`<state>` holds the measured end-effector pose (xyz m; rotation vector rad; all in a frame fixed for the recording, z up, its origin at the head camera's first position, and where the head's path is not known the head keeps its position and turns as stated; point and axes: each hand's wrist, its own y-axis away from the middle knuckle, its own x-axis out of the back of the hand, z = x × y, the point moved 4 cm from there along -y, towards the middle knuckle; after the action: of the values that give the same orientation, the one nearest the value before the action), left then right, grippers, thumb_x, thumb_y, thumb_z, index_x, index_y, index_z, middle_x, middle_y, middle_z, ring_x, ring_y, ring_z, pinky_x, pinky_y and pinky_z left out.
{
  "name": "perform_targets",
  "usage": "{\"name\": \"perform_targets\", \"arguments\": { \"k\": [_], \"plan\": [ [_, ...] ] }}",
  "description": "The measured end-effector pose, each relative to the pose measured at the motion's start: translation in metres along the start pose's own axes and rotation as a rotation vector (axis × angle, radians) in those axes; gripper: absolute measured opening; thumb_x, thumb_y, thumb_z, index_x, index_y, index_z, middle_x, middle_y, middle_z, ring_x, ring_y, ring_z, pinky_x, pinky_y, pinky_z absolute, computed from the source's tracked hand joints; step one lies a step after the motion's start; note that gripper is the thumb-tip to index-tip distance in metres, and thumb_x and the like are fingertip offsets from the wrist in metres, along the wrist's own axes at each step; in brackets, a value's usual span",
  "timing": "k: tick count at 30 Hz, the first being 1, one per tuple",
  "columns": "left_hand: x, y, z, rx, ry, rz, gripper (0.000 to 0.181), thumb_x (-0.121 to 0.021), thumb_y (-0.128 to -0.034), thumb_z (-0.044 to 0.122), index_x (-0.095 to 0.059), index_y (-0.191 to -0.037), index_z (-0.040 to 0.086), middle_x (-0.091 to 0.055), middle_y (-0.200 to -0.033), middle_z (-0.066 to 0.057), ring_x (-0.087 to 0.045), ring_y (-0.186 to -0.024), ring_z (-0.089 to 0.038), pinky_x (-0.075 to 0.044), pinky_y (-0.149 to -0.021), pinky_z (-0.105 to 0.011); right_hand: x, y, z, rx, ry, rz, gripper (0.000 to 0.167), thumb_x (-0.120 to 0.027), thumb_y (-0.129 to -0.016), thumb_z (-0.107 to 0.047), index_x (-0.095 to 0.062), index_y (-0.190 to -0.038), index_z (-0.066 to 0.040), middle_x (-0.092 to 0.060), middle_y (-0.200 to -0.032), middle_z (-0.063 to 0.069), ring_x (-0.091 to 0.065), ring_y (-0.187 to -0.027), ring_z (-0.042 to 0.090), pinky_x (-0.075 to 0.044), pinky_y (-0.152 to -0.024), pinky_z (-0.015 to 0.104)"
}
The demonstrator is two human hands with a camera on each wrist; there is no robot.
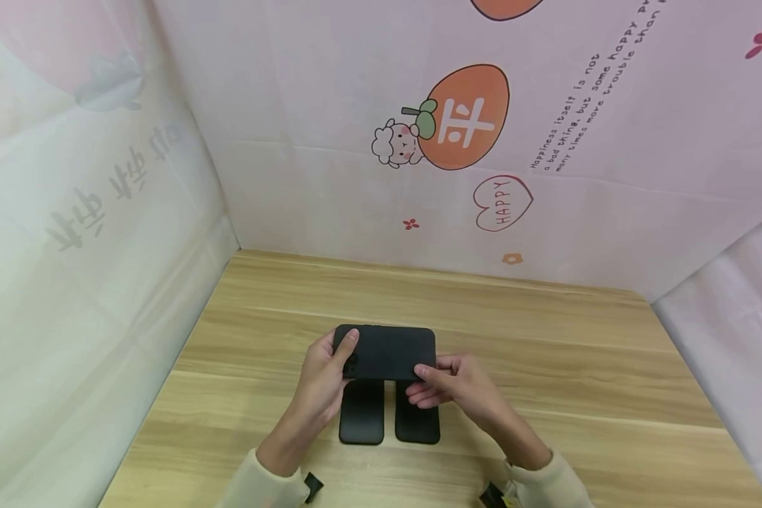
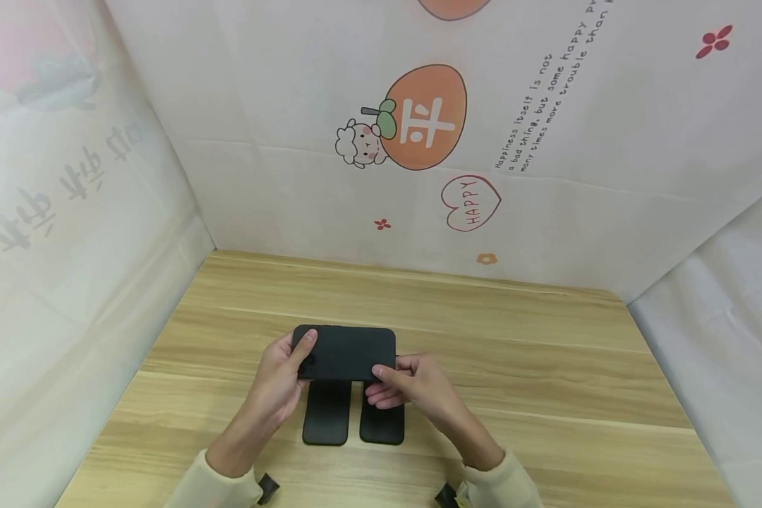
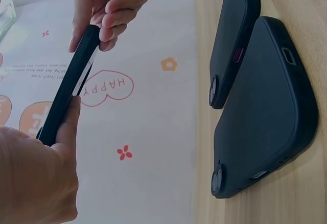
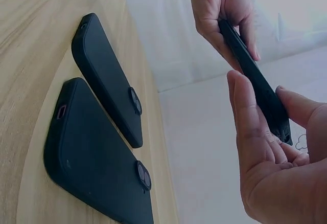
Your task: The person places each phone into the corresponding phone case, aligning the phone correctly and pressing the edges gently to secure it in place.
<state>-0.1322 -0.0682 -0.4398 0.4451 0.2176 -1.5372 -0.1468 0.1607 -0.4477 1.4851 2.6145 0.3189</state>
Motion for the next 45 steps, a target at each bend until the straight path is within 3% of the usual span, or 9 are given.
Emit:
{"name": "perform_targets", "arguments": {
  "k": [11, 17, 22, 27, 30, 34, 40, 43, 45],
  "plan": [
    [0.0, 0.001, 0.0, 0.0, 0.013, -0.013, 0.032, -0.052, -0.1135, 0.019, -0.057, -0.125, -0.011, -0.065, -0.119, -0.015, -0.071, -0.109, -0.021, -0.061, -0.093, -0.034, -0.001, 0.002, -0.001, 0.045, -0.018, -0.018, 0.033, -0.066, -0.106, -0.015, -0.065, -0.109, 0.018, -0.078, -0.094, 0.025, -0.08, -0.084, 0.022, -0.066, -0.077, 0.037],
    [0.001, -0.001, -0.001, 0.022, 0.033, -0.008, 0.031, -0.05, -0.1142, 0.019, -0.057, -0.124, -0.009, -0.065, -0.116, -0.012, -0.071, -0.107, -0.02, -0.062, -0.091, -0.035, -0.003, 0.002, -0.001, 0.082, -0.054, -0.019, 0.026, -0.067, -0.105, -0.01, -0.063, -0.102, 0.016, -0.079, -0.09, 0.021, -0.08, -0.081, 0.022, -0.066, -0.075, 0.037],
    [0.0, -0.003, 0.001, 0.041, 0.014, -0.022, 0.028, -0.05, -0.1141, 0.016, -0.059, -0.123, -0.009, -0.067, -0.113, -0.013, -0.072, -0.104, -0.02, -0.063, -0.09, -0.036, -0.002, 0.002, -0.003, 0.079, -0.009, -0.033, 0.03, -0.069, -0.104, -0.013, -0.065, -0.101, 0.016, -0.077, -0.093, 0.028, -0.08, -0.081, 0.024, -0.066, -0.076, 0.042],
    [0.0, -0.001, 0.003, 0.075, -0.068, -0.101, 0.027, -0.05, -0.1138, 0.015, -0.06, -0.122, -0.009, -0.07, -0.11, -0.012, -0.074, -0.101, -0.021, -0.064, -0.088, -0.036, 0.008, 0.002, -0.015, 0.075, 0.172, 0.017, 0.032, -0.073, -0.102, -0.019, -0.07, -0.113, 0.011, -0.079, -0.095, 0.018, -0.078, -0.084, 0.023, -0.066, -0.078, 0.038],
    [-0.001, 0.0, 0.003, 0.086, -0.137, -0.176, 0.026, -0.051, -0.1137, 0.015, -0.062, -0.119, -0.008, -0.072, -0.108, -0.011, -0.075, -0.101, -0.021, -0.064, -0.088, -0.035, 0.011, 0.002, -0.025, 0.098, 0.326, 0.06, 0.025, -0.077, -0.099, -0.021, -0.074, -0.11, 0.002, -0.078, -0.091, 0.008, -0.074, -0.081, 0.018, -0.061, -0.073, 0.028],
    [-0.002, 0.001, 0.0, 0.092, -0.208, -0.268, 0.028, -0.053, -0.1129, 0.017, -0.063, -0.119, -0.009, -0.073, -0.108, -0.011, -0.075, -0.099, -0.019, -0.063, -0.087, -0.032, 0.006, -0.001, -0.036, 0.154, 0.488, 0.005, 0.019, -0.079, -0.097, -0.019, -0.078, -0.107, -0.003, -0.077, -0.092, 0.003, -0.072, -0.08, 0.013, -0.059, -0.07, 0.024],
    [-0.004, 0.003, -0.001, 0.104, -0.302, -0.389, 0.031, -0.055, -0.1123, 0.02, -0.063, -0.119, -0.009, -0.072, -0.108, -0.011, -0.074, -0.096, -0.02, -0.063, -0.084, -0.032, -0.01, -0.006, -0.042, 0.235, 0.521, -0.142, 0.014, -0.079, -0.096, -0.012, -0.078, -0.104, -0.001, -0.078, -0.089, 0.003, -0.072, -0.076, 0.01, -0.061, -0.066, 0.026],
    [-0.003, 0.004, -0.001, 0.115, -0.287, -0.398, 0.031, -0.056, -0.1119, 0.02, -0.062, -0.121, -0.009, -0.072, -0.109, -0.012, -0.075, -0.095, -0.021, -0.064, -0.083, -0.034, -0.014, -0.008, -0.04, 0.227, 0.505, -0.139, 0.012, -0.079, -0.096, -0.01, -0.078, -0.103, -0.001, -0.077, -0.088, 0.003, -0.072, -0.076, 0.01, -0.061, -0.066, 0.026],
    [0.0, 0.003, -0.002, 0.128, -0.255, -0.371, 0.032, -0.059, -0.1107, 0.019, -0.062, -0.125, -0.01, -0.073, -0.111, -0.012, -0.076, -0.096, -0.022, -0.064, -0.084, -0.035, -0.015, -0.008, -0.039, 0.206, 0.488, -0.109, 0.011, -0.08, -0.095, -0.01, -0.078, -0.102, -0.001, -0.077, -0.088, 0.003, -0.073, -0.077, 0.011, -0.062, -0.068, 0.026]
  ]
}}
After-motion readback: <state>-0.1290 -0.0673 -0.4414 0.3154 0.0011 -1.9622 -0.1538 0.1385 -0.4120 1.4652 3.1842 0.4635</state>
